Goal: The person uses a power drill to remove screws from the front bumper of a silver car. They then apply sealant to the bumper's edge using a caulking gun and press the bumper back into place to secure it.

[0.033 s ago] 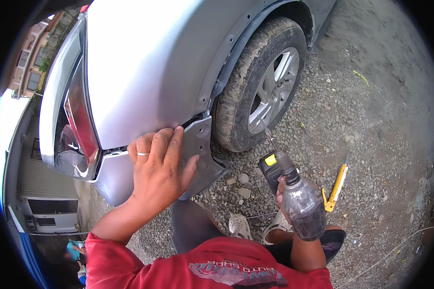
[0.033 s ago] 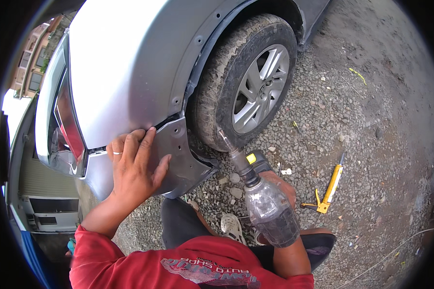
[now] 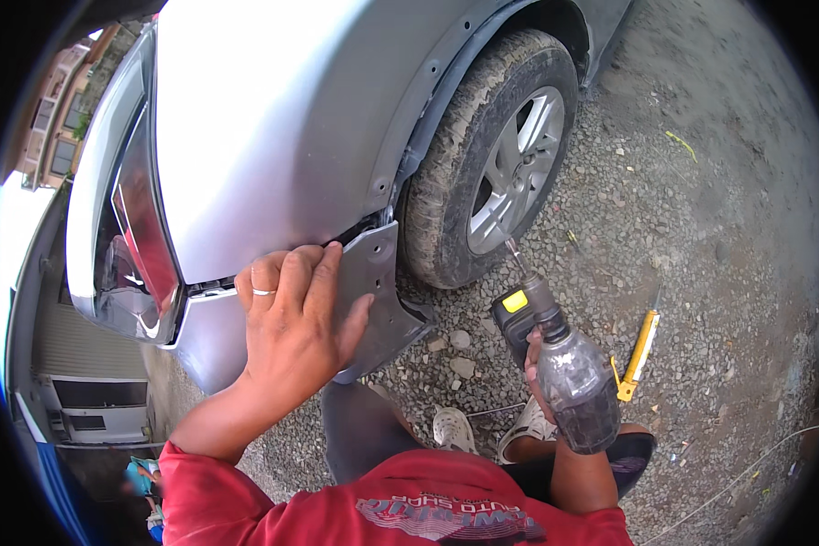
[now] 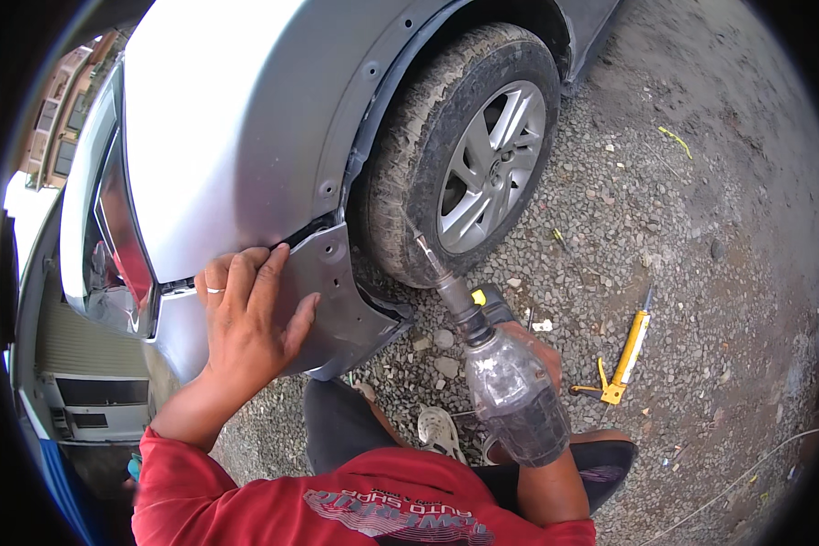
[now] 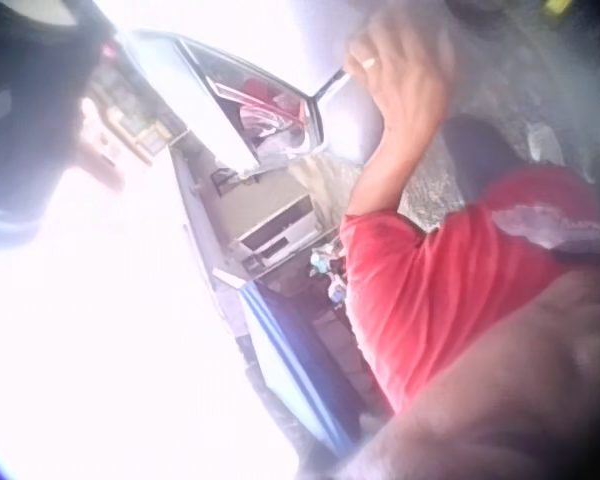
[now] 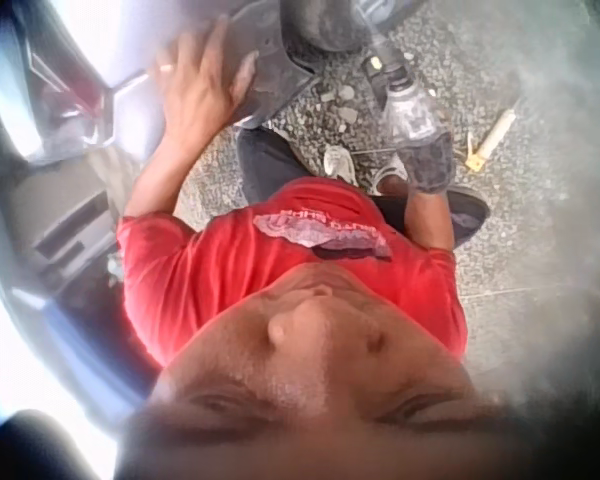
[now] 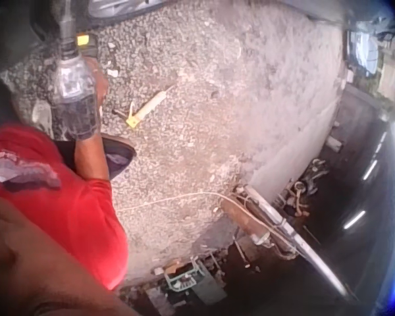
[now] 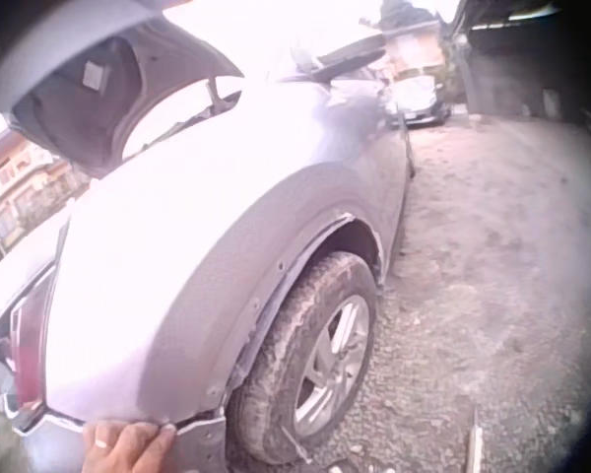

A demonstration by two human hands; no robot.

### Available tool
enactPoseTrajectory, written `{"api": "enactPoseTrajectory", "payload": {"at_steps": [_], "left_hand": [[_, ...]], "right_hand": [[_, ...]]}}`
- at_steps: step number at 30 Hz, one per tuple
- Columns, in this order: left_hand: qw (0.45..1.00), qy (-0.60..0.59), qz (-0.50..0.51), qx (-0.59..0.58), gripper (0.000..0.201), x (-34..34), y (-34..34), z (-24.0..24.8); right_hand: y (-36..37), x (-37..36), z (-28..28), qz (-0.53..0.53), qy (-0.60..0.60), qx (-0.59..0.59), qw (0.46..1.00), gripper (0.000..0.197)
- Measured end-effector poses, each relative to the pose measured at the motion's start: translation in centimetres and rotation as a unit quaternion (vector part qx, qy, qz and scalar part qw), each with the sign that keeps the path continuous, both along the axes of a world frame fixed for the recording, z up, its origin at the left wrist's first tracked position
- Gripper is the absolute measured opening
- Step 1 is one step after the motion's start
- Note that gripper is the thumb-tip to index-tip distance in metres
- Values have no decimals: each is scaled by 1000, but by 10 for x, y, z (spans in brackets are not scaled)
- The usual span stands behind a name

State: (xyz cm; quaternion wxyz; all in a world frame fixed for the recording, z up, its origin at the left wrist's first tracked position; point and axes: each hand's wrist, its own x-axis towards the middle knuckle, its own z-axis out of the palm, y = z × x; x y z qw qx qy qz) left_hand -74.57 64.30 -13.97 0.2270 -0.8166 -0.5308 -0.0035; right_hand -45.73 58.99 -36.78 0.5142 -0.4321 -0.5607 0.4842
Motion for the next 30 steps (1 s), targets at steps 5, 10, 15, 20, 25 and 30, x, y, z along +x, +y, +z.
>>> {"api": "enactPoseTrajectory", "payload": {"at_steps": [5, 10, 15, 20, 25, 30], "left_hand": [[999, -27, -30, 2, 59, 2, -9, -2], [999, -29, -31, 5, 57, 1, -27, 1], [996, -30, -82, 7, 55, -7, -36, 8], [993, -28, -110, -11, 55, -14, -45, 13], [992, -25, -122, -37, 51, -9, -55, 23], [995, -17, -90, -31, 48, -9, -65, 24]], "right_hand": [[9, -14, -4, -7, 165, -133, 977, 45], [36, -37, 30, 22, 35, 74, 996, 29], [35, -40, 28, 50, 23, 84, 995, 31], [36, -31, 25, 79, 8, 65, 995, 29], [50, -27, 7, 70, -100, 158, 980, 40], [57, -62, 1, 108, 50, 99, 988, 50]]}}
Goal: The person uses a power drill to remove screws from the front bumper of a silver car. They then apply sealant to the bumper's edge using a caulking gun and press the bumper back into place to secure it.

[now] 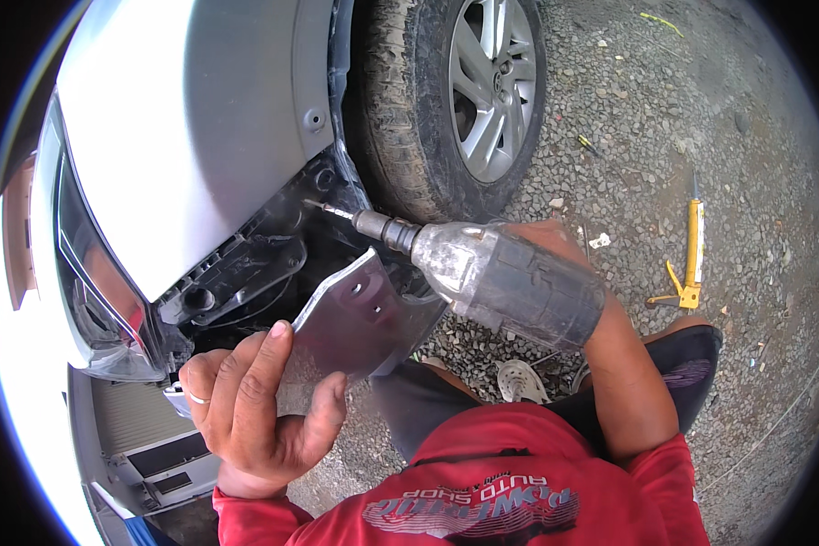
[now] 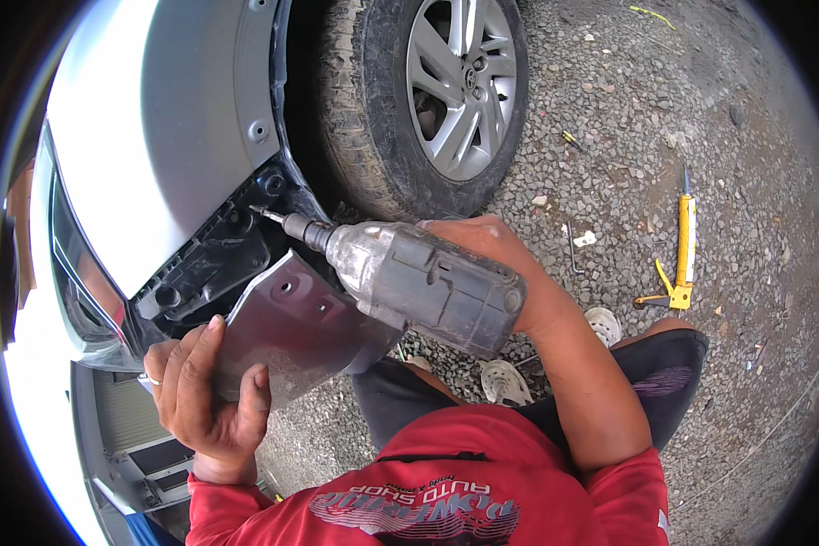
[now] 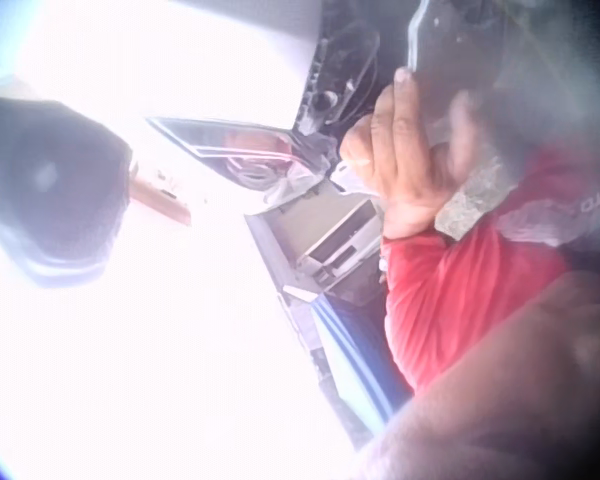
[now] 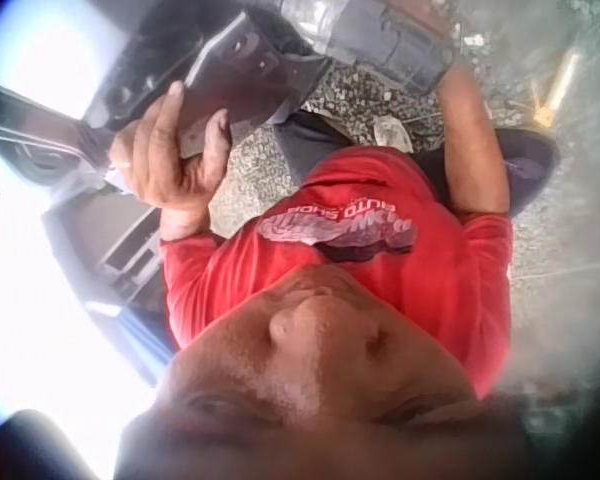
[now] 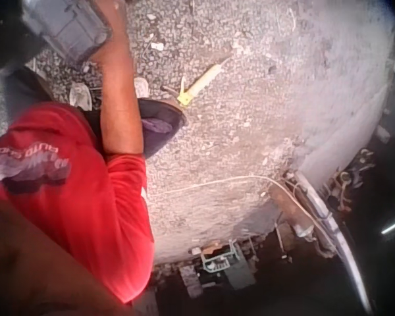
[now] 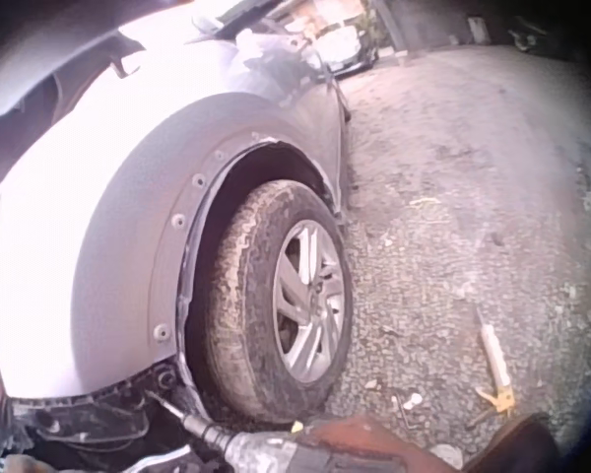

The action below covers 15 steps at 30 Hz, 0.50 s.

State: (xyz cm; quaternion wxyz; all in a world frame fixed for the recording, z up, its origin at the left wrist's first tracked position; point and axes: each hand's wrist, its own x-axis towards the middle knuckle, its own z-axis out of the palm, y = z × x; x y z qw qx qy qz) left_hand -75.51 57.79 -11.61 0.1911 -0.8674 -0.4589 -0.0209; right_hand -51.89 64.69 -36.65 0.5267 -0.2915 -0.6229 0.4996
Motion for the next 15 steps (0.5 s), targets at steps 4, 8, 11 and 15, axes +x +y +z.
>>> {"api": "enactPoseTrajectory", "payload": {"at_steps": [4, 8, 11, 15], "left_hand": [[1000, 4, 7, 11, 47, -1, -5, 1], [1000, 11, 4, 17, 47, 1, -5, 1], [999, 12, -1, 30, 49, -2, -5, 1], [1000, 9, 5, 29, 48, -5, -11, 2]], "right_hand": [[4, -22, -6, -6, 39, 89, 995, 51], [7, -50, -29, -33, 63, 110, 991, 70], [7, -61, -25, -44, 104, 108, 988, 70], [8, -62, -12, -53, 94, 126, 986, 66]]}}
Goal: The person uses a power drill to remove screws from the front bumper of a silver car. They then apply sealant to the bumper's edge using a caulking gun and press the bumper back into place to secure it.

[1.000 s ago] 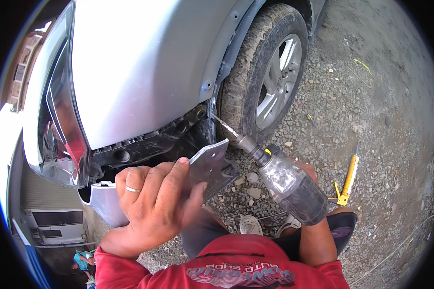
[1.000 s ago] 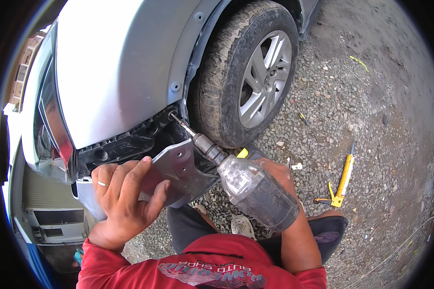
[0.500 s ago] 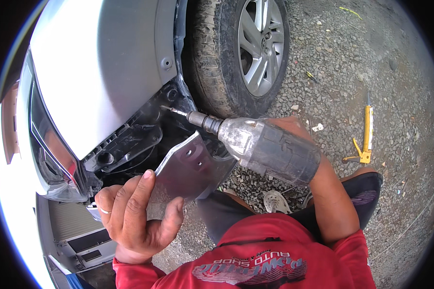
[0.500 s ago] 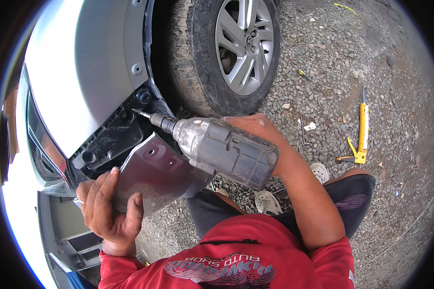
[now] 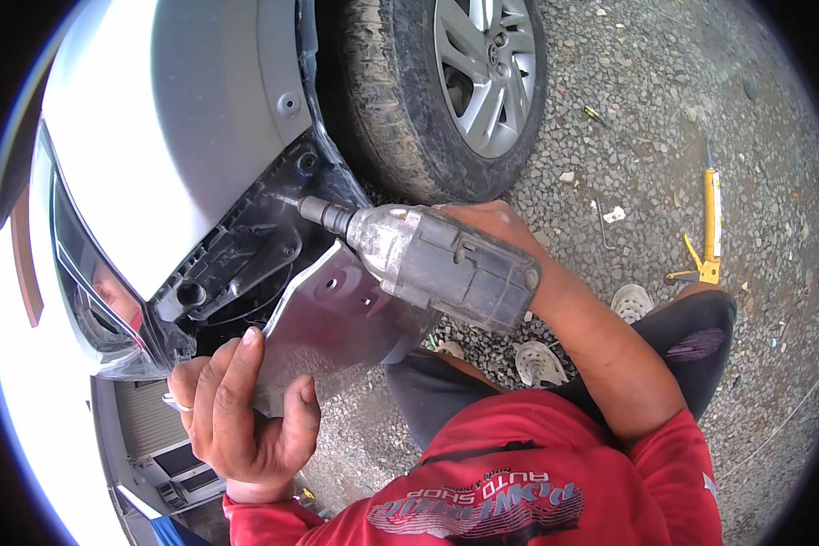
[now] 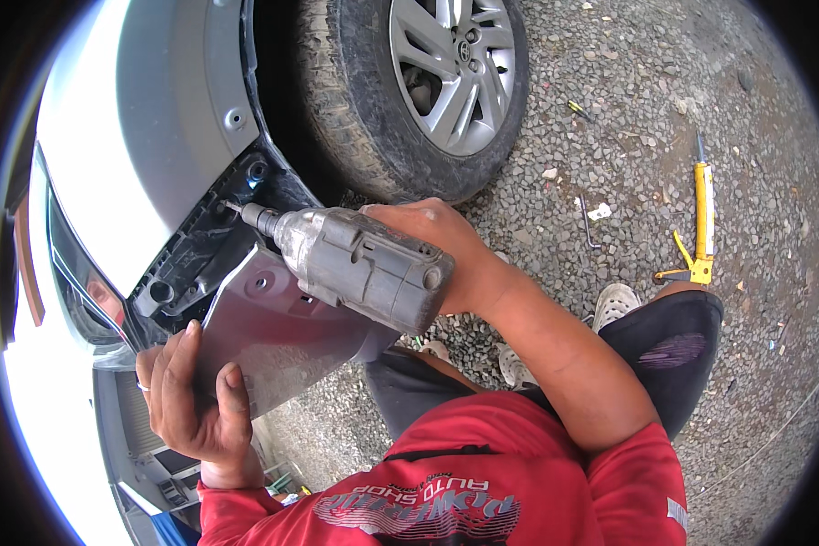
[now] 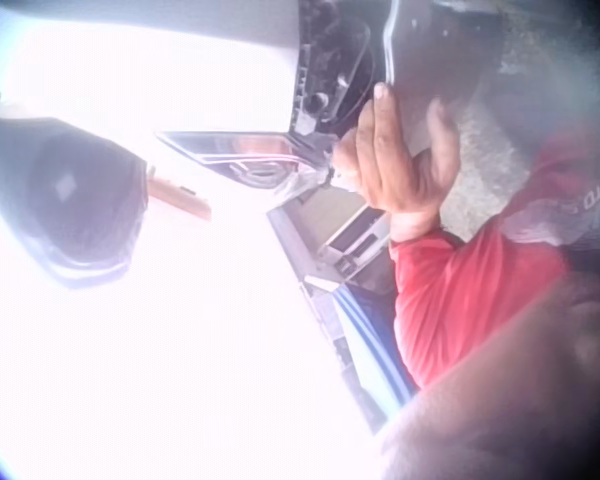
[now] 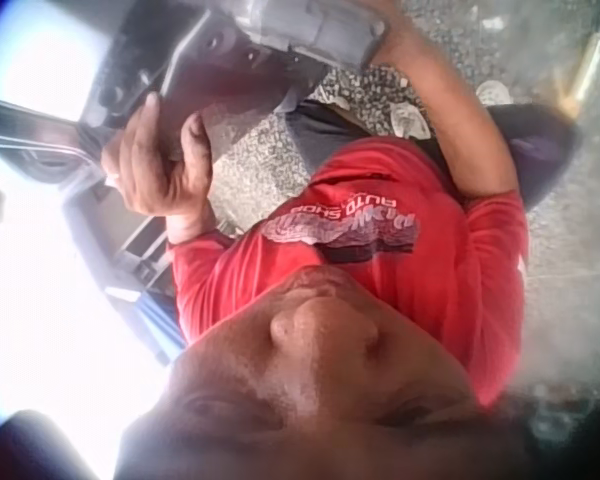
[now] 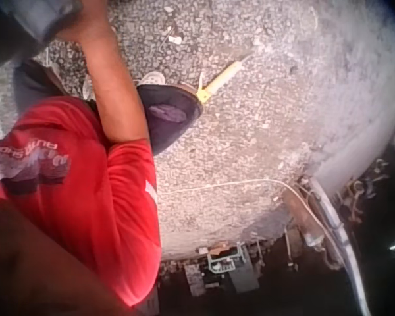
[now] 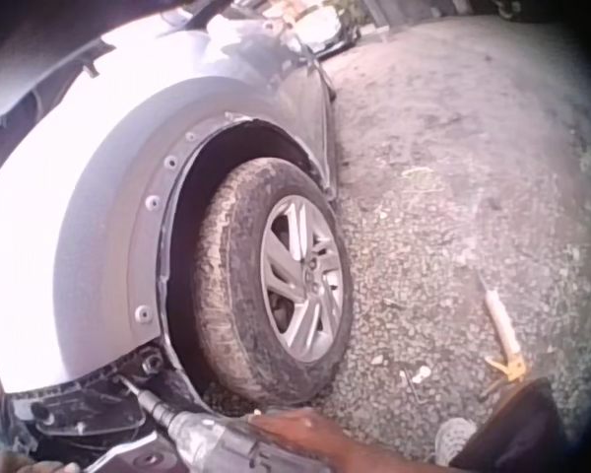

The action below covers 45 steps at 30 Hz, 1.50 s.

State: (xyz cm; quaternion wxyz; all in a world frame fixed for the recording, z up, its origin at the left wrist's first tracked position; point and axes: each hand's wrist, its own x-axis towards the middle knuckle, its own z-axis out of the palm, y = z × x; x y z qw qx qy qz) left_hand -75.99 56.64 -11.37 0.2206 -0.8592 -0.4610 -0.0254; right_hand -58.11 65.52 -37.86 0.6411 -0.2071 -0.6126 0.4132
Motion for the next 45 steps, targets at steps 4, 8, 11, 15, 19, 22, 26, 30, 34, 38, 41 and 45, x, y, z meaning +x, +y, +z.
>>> {"api": "enactPoseTrajectory", "payload": {"at_steps": [4, 8, 11, 15, 19, 22, 26, 30, 34, 38, 41, 45], "left_hand": [[1000, -1, 7, 1, 48, 1, -3, 4], [1000, -5, -4, -10, 47, 0, -2, 4], [1000, -4, -4, -19, 47, 1, -4, 7], [999, 1, -8, -39, 46, -1, -3, 13], [998, 4, -23, -53, 48, -10, 3, 19], [994, -3, -63, -90, 51, -2, 26, 14], [976, 39, -38, -212, 62, 9, 42, 48], [933, 13, -6, -359, 44, 37, 71, 67], [889, 17, -9, -458, 44, 52, 85, 78], [737, -222, 90, -632, 47, -3, 105, 51], [735, -193, 90, -644, 48, 5, 102, 53], [731, -184, 84, -652, 46, 5, 100, 56]], "right_hand": [[-3, 3, 10, 26, -20, -59, 998, 61], [2, 3, 6, 23, -19, -40, 999, 60], [4, -1, 5, 57, -2, -54, 997, 59], [3, 0, 9, 78, -10, -74, 994, 63], [3, -7, 11, 94, -22, -80, 992, 66], [5, -6, -3, 88, 17, -109, 990, 62], [10, -55, -32, 80, 41, -74, 993, 60], [15, -54, -85, 103, 31, -96, 990, 59], [12, -34, -64, 66, 17, -53, 996, 54], [21, -37, -65, 63, -7, -32, 997, 53], [20, -37, -73, 66, -15, -49, 996, 53], [20, -42, -68, 77, 3, -63, 995, 53]]}}
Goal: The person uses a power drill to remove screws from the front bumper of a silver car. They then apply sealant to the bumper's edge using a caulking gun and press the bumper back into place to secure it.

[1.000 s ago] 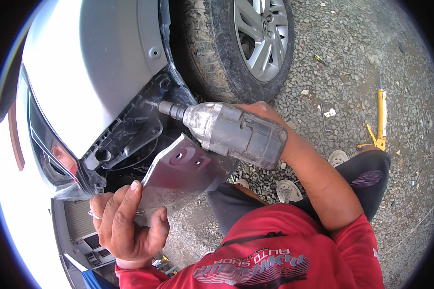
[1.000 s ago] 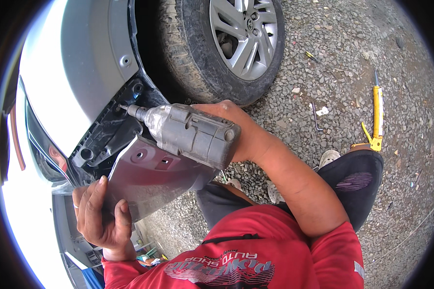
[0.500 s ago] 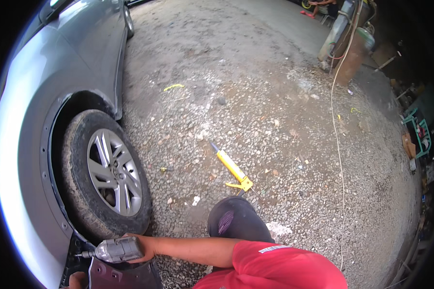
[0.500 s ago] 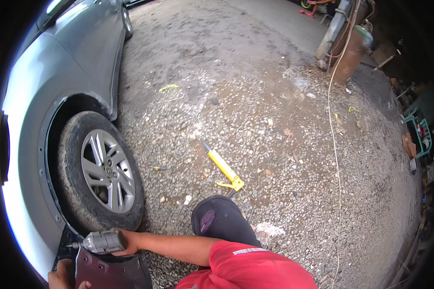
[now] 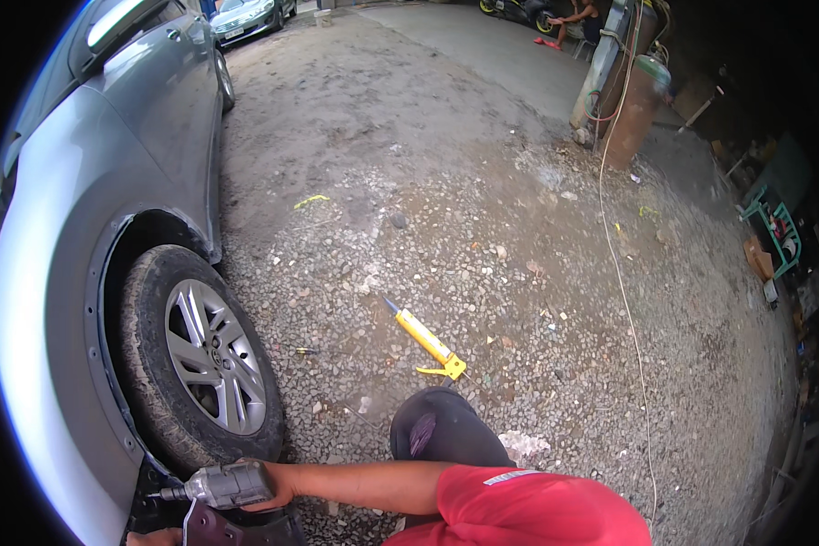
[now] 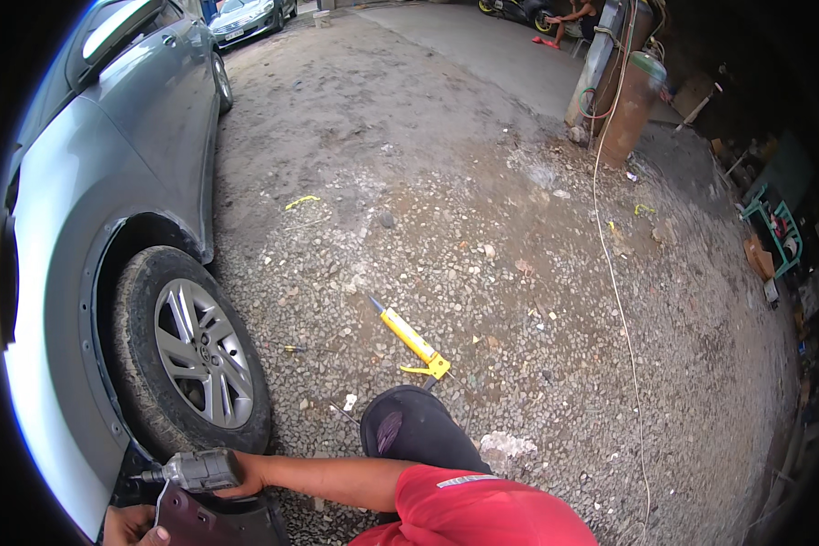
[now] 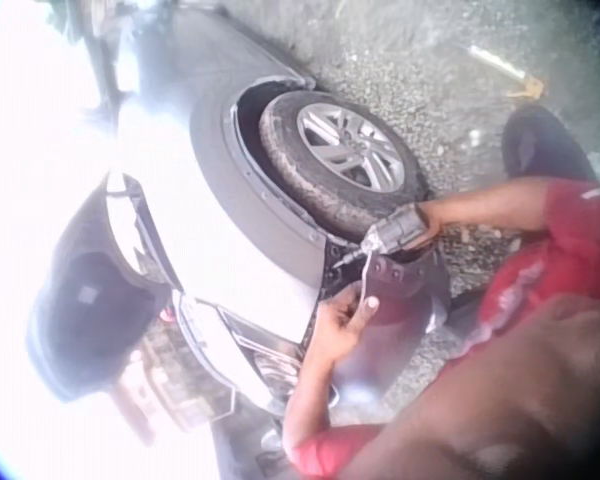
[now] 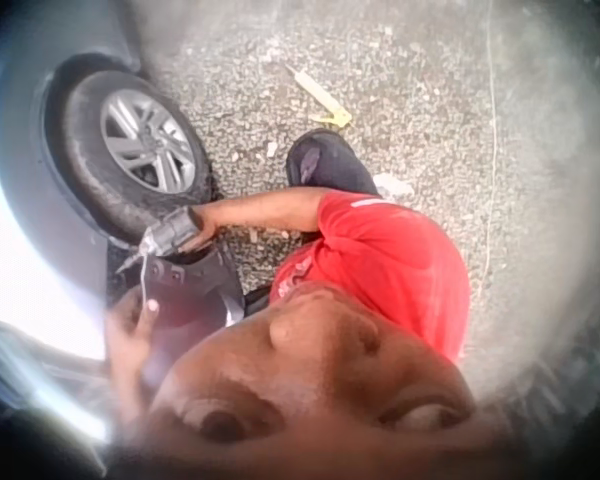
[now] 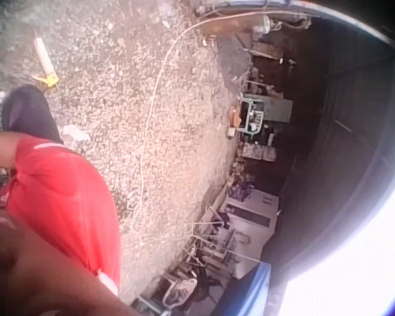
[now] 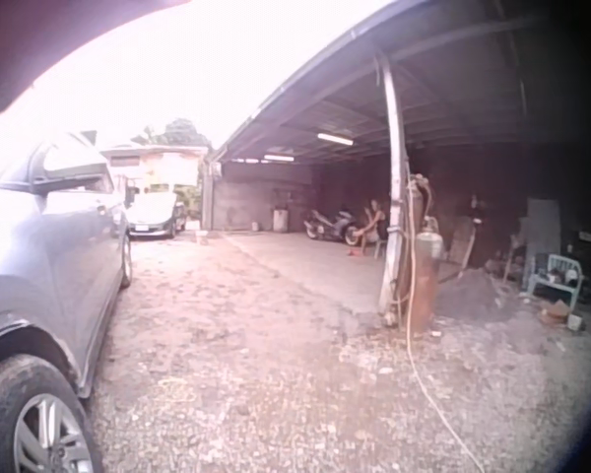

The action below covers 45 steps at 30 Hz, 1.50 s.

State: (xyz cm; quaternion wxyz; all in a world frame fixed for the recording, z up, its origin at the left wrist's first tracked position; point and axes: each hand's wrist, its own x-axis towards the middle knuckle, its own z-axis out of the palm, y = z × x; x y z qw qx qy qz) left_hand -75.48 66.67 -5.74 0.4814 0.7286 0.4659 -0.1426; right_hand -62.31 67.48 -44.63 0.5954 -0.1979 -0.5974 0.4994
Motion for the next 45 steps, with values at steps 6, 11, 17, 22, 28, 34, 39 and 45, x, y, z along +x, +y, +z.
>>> {"api": "enactPoseTrajectory", "payload": {"at_steps": [6, 11, 17, 22, 28, 34, 39, 45], "left_hand": [[994, 91, 53, 40, 53, 2, 5, 0], [989, 135, 12, 59, 67, 26, -5, -1], [998, 23, -25, 59, 64, 5, -29, 7], [992, 41, -102, -54, 74, 12, 16, -1], [986, -67, -150, -13, 78, -15, 10, -20], [986, -41, -160, -24, 74, -3, 15, -20], [982, -65, -176, -25, 75, -3, 22, -28], [977, -59, -205, -3, 76, -17, 25, -28]], "right_hand": [[-10, 3, 12, 21, 114, -72, 991, 62], [-5, 18, 8, -10, -13, -12, 1000, 67], [-7, -9, -3, -73, -95, 53, 991, 61], [-9, 40, 29, -135, -281, 175, 934, 51], [-22, 27, 40, 166, -1, -160, 973, 59], [-21, 38, 69, 164, 79, -158, 970, 50], [-16, 50, 89, 64, 24, -73, 995, 59], [-13, 42, 78, 281, 256, -245, 892, 63]]}}
